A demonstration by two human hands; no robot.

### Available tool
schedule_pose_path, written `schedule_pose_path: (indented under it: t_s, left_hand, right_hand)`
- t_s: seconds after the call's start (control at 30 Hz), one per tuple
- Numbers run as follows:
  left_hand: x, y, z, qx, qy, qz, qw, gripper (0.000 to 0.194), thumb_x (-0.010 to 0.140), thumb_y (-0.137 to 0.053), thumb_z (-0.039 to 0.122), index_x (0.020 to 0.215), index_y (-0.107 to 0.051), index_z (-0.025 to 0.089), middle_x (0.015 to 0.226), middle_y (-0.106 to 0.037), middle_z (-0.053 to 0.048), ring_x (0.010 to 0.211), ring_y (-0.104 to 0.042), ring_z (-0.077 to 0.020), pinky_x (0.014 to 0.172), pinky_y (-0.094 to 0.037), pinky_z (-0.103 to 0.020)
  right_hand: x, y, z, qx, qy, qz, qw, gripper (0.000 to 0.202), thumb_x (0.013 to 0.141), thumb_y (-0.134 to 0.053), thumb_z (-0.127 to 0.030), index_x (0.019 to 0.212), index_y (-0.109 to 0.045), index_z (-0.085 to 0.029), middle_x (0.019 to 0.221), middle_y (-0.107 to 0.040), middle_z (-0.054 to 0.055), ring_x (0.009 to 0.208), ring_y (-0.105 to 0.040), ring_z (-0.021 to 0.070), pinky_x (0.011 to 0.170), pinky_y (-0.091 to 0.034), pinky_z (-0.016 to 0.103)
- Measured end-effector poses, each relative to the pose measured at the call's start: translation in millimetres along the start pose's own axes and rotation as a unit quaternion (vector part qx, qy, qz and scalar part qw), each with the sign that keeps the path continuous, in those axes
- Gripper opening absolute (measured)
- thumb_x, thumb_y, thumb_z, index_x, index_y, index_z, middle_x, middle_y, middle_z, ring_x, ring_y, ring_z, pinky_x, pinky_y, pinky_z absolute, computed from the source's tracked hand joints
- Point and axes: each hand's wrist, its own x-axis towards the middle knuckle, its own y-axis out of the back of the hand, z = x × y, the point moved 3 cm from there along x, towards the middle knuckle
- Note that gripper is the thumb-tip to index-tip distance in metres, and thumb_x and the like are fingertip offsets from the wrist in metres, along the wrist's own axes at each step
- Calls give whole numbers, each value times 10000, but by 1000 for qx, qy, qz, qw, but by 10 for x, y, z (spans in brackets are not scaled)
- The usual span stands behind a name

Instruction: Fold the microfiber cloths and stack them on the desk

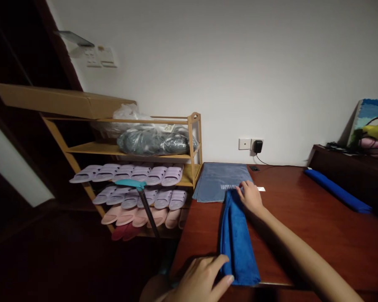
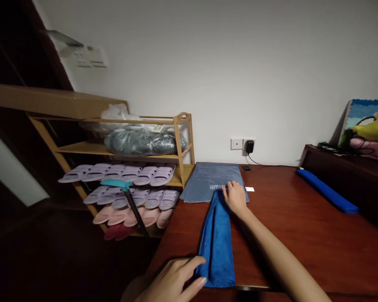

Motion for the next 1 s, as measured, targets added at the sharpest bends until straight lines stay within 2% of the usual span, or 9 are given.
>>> schedule_pose_path:
  t_s: [0.07, 0.17, 0.3, 0.4, 0.53, 0.7, 0.83, 0.93, 1.0]
  left_hand:
    - [63, 148, -14, -33, -47, -2, 998, 172, 909, -492, 385, 1013, -620, 340, 918, -685, 29, 827, -631, -177, 724, -446, -255]
    - [440, 354, -59, -47, -112, 44, 992, 237, 951, -390, 252, 923, -625, 245, 866, -655, 6, 799, -605, -142, 746, -443, -233]
    - [1076, 415, -252, 154, -33, 141, 977, 222, 867, -409, 99, 951, -603, 167, 974, -607, -96, 971, -552, -243, 871, -414, -367]
    - [1295, 316, -404, 239, 16, 165, 957, 235, 824, -433, 72, 995, -584, 128, 1034, -577, -147, 1004, -518, -292, 863, -398, -431]
    - [1300, 186, -537, 247, 12, 171, 954, 247, 813, -450, 80, 1021, -573, 131, 1067, -561, -144, 1043, -480, -291, 881, -373, -427]
    - [1271, 142, -546, 213, -2, 168, 962, 256, 833, -406, 65, 1015, -564, 152, 1051, -550, -122, 1012, -480, -270, 868, -370, -417]
    - [1269, 115, -500, 178, -22, 164, 970, 245, 895, -359, 107, 1003, -570, 170, 1040, -569, -103, 1011, -505, -248, 881, -381, -406]
    - [1254, 47, -466, 160, -57, 162, 972, 313, 923, -323, 128, 1146, -539, 156, 1215, -557, -123, 1170, -469, -245, 971, -344, -427]
    - [1248, -27, -456, 157, -78, 144, 974, 384, 941, -321, 182, 1296, -455, 130, 1388, -457, -148, 1317, -353, -254, 1036, -290, -467]
  right_hand:
    - [-92, 55, 13, 20, 11, -55, 998, 333, 950, -351, -389, 939, -609, -179, 908, -651, 78, 853, -588, 190, 734, -387, 274]
    - [-170, 39, -75, 41, 44, -140, 988, 267, 924, -400, -342, 919, -625, -198, 896, -682, 37, 827, -614, 158, 696, -386, 240]
    - [-191, -88, -400, 10, 67, -162, 984, 270, 904, -419, -312, 924, -658, -186, 948, -694, 70, 889, -622, 175, 724, -389, 254]
    - [-229, -198, -673, -31, 81, -166, 982, 316, 883, -446, -339, 884, -678, -125, 966, -681, 167, 955, -602, 257, 799, -377, 335]
    - [-285, -307, -850, -54, 108, -178, 977, 327, 871, -459, -337, 913, -672, -92, 988, -669, 202, 1005, -573, 306, 877, -324, 411]
    - [-282, -366, -763, -44, 105, -210, 971, 273, 896, -419, -279, 928, -646, -131, 974, -678, 151, 974, -580, 280, 825, -329, 391]
    - [-314, -278, -682, -53, 95, -204, 973, 276, 918, -392, -281, 986, -620, -142, 1026, -657, 147, 1019, -547, 294, 820, -324, 393]
    - [-352, -158, -624, -89, 87, -170, 978, 302, 923, -355, -254, 1014, -613, -127, 1054, -640, 178, 1031, -531, 307, 846, -310, 413]
    - [-379, -108, -570, -109, 86, -167, 976, 299, 915, -364, -242, 992, -625, -118, 1026, -649, 184, 1009, -549, 302, 850, -315, 406]
